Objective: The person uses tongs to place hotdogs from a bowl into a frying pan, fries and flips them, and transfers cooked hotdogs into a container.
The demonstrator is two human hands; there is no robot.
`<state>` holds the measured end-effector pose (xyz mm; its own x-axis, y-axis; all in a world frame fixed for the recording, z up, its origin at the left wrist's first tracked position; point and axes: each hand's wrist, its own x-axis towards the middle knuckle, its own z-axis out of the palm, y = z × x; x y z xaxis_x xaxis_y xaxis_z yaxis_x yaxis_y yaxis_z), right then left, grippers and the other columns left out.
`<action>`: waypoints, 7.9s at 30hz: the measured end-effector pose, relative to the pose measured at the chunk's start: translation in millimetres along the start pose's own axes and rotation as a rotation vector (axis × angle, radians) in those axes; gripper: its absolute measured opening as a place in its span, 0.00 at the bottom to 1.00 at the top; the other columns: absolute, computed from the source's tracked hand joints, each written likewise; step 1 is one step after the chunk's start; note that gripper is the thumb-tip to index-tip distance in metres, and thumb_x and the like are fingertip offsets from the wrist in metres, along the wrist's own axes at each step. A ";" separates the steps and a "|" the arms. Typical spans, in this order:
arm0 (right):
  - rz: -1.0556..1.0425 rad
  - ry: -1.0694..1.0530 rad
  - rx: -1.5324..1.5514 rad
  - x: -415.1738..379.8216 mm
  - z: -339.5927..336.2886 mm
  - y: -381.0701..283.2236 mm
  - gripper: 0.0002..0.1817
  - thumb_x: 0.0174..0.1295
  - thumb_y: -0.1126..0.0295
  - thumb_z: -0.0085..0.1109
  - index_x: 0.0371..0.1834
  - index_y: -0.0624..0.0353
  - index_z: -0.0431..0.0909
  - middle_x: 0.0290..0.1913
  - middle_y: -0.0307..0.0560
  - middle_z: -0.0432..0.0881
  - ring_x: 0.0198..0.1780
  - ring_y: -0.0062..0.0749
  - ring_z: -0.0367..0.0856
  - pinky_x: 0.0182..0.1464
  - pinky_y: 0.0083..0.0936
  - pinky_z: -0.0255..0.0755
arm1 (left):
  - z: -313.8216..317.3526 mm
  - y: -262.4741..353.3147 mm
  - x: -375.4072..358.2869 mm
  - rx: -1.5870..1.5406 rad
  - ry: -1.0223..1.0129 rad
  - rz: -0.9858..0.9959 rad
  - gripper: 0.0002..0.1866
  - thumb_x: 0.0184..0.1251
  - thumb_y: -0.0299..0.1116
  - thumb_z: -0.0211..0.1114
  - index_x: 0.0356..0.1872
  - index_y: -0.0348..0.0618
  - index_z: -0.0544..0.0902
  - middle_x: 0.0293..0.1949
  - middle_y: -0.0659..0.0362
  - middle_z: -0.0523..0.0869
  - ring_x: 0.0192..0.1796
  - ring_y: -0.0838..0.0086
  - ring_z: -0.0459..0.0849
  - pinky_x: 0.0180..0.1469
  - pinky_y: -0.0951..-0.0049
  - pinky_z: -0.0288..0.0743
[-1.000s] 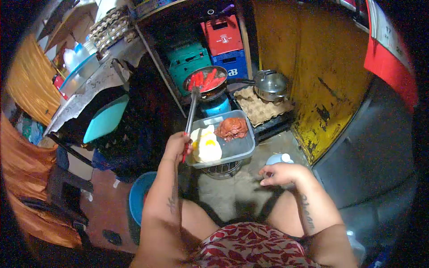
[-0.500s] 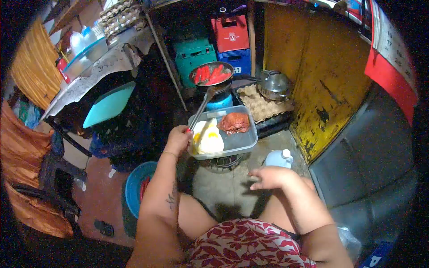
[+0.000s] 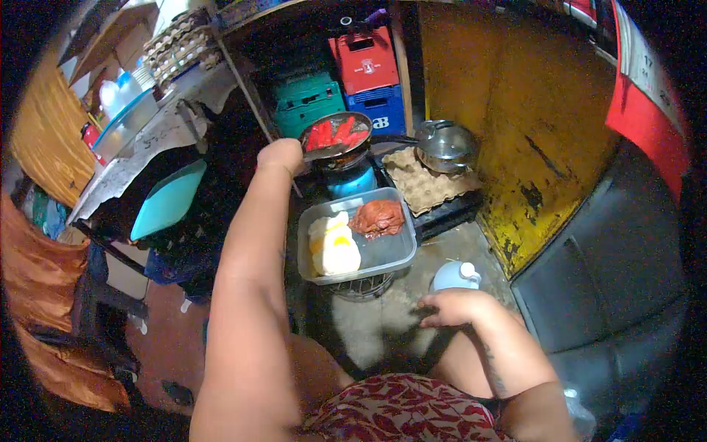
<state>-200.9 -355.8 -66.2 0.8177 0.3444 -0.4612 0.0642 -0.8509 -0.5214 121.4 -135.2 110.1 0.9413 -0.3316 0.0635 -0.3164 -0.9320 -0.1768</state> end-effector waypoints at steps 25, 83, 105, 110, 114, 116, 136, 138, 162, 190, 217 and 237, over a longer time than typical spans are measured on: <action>-0.680 0.088 0.392 77.9 61.5 112.2 0.27 0.65 0.54 0.62 0.60 0.61 0.74 0.57 0.62 0.81 0.59 0.49 0.80 0.59 0.38 0.73 | 71.7 41.0 112.0 -0.182 -0.244 0.040 0.18 0.64 0.42 0.65 0.45 0.39 0.88 0.47 0.45 0.88 0.51 0.54 0.87 0.54 0.60 0.80; -0.024 0.040 0.536 15.1 3.4 39.7 0.29 0.62 0.52 0.66 0.62 0.56 0.75 0.50 0.56 0.85 0.52 0.39 0.82 0.54 0.34 0.73 | 70.2 39.2 59.7 -1.755 -0.596 -0.345 0.13 0.80 0.39 0.49 0.52 0.41 0.73 0.32 0.50 0.83 0.23 0.66 0.83 0.19 0.72 0.80; 0.179 0.025 -0.060 2.3 3.6 -17.0 0.34 0.61 0.45 0.64 0.64 0.55 0.74 0.57 0.60 0.82 0.58 0.52 0.80 0.60 0.37 0.72 | 214.6 -16.4 -167.7 -0.697 -0.178 0.183 0.18 0.60 0.37 0.67 0.49 0.37 0.80 0.40 0.44 0.87 0.43 0.55 0.88 0.45 0.57 0.80; 0.074 0.012 -0.119 9.5 24.5 -40.8 0.35 0.60 0.47 0.64 0.65 0.59 0.74 0.58 0.62 0.80 0.60 0.55 0.79 0.63 0.40 0.72 | 177.5 1.7 -205.3 -0.400 -0.312 0.139 0.16 0.61 0.33 0.62 0.48 0.38 0.83 0.48 0.43 0.86 0.51 0.51 0.86 0.54 0.57 0.79; 0.044 -0.016 -0.187 -0.9 26.2 -84.6 0.35 0.60 0.48 0.64 0.67 0.57 0.72 0.59 0.62 0.80 0.60 0.56 0.78 0.63 0.41 0.72 | 169.9 1.9 -206.7 -0.379 -0.310 0.148 0.16 0.60 0.29 0.60 0.48 0.37 0.83 0.49 0.43 0.86 0.51 0.52 0.86 0.54 0.57 0.80; 0.064 -0.047 -0.231 -9.5 25.0 -99.6 0.35 0.61 0.49 0.64 0.68 0.57 0.70 0.58 0.63 0.80 0.60 0.57 0.78 0.62 0.42 0.71 | 167.7 -0.2 -206.6 -0.405 -0.316 0.130 0.16 0.60 0.29 0.60 0.48 0.37 0.83 0.49 0.44 0.86 0.52 0.52 0.86 0.53 0.57 0.80; -0.067 -0.047 -0.221 -27.7 34.5 -101.7 0.31 0.60 0.50 0.64 0.63 0.54 0.73 0.54 0.60 0.81 0.56 0.56 0.79 0.57 0.44 0.73 | 162.7 -23.8 -167.2 -0.819 0.086 -0.108 0.17 0.63 0.38 0.66 0.47 0.36 0.82 0.45 0.40 0.86 0.50 0.46 0.84 0.54 0.54 0.76; -0.078 -0.012 -0.215 -32.4 30.1 -96.7 0.30 0.59 0.50 0.65 0.61 0.52 0.74 0.51 0.59 0.82 0.54 0.56 0.81 0.56 0.45 0.75 | 155.7 -28.5 -151.8 -0.748 0.159 -0.111 0.16 0.62 0.37 0.66 0.45 0.36 0.83 0.44 0.40 0.86 0.49 0.45 0.84 0.53 0.53 0.77; -0.353 -0.086 -0.061 -14.8 -13.0 -33.3 0.28 0.66 0.52 0.60 0.63 0.56 0.69 0.50 0.58 0.80 0.53 0.56 0.80 0.53 0.46 0.75 | 109.6 15.7 32.8 -0.135 0.130 -0.263 0.14 0.70 0.32 0.53 0.48 0.40 0.83 0.52 0.44 0.84 0.53 0.49 0.86 0.54 0.53 0.81; -0.270 -0.032 0.031 -28.9 -21.5 -24.2 0.33 0.65 0.48 0.58 0.68 0.55 0.69 0.53 0.60 0.79 0.57 0.57 0.77 0.58 0.46 0.73 | 109.2 15.8 136.4 -0.134 0.035 -0.148 0.18 0.62 0.42 0.65 0.43 0.39 0.88 0.49 0.41 0.85 0.54 0.48 0.83 0.56 0.56 0.78; -0.279 -0.026 0.034 -15.2 -14.5 -21.0 0.27 0.64 0.50 0.60 0.61 0.53 0.73 0.45 0.61 0.81 0.50 0.60 0.80 0.51 0.50 0.75 | 95.1 4.8 59.9 -0.034 0.065 -0.172 0.12 0.62 0.31 0.61 0.42 0.38 0.88 0.46 0.41 0.87 0.52 0.48 0.85 0.54 0.55 0.80; -0.372 0.069 0.002 -16.8 -13.4 -20.0 0.25 0.64 0.49 0.60 0.57 0.53 0.71 0.44 0.61 0.80 0.49 0.62 0.80 0.51 0.51 0.75 | 127.8 -12.9 99.3 -0.920 -0.283 -0.471 0.14 0.67 0.36 0.71 0.36 0.32 0.83 0.27 0.57 0.79 0.21 0.64 0.75 0.22 0.60 0.74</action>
<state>-208.3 -349.9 -38.4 0.7754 0.6022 -0.1901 0.3632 -0.6715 -0.6459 234.0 -137.4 -6.8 0.9476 0.0262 -0.3184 0.2296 -0.7487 0.6219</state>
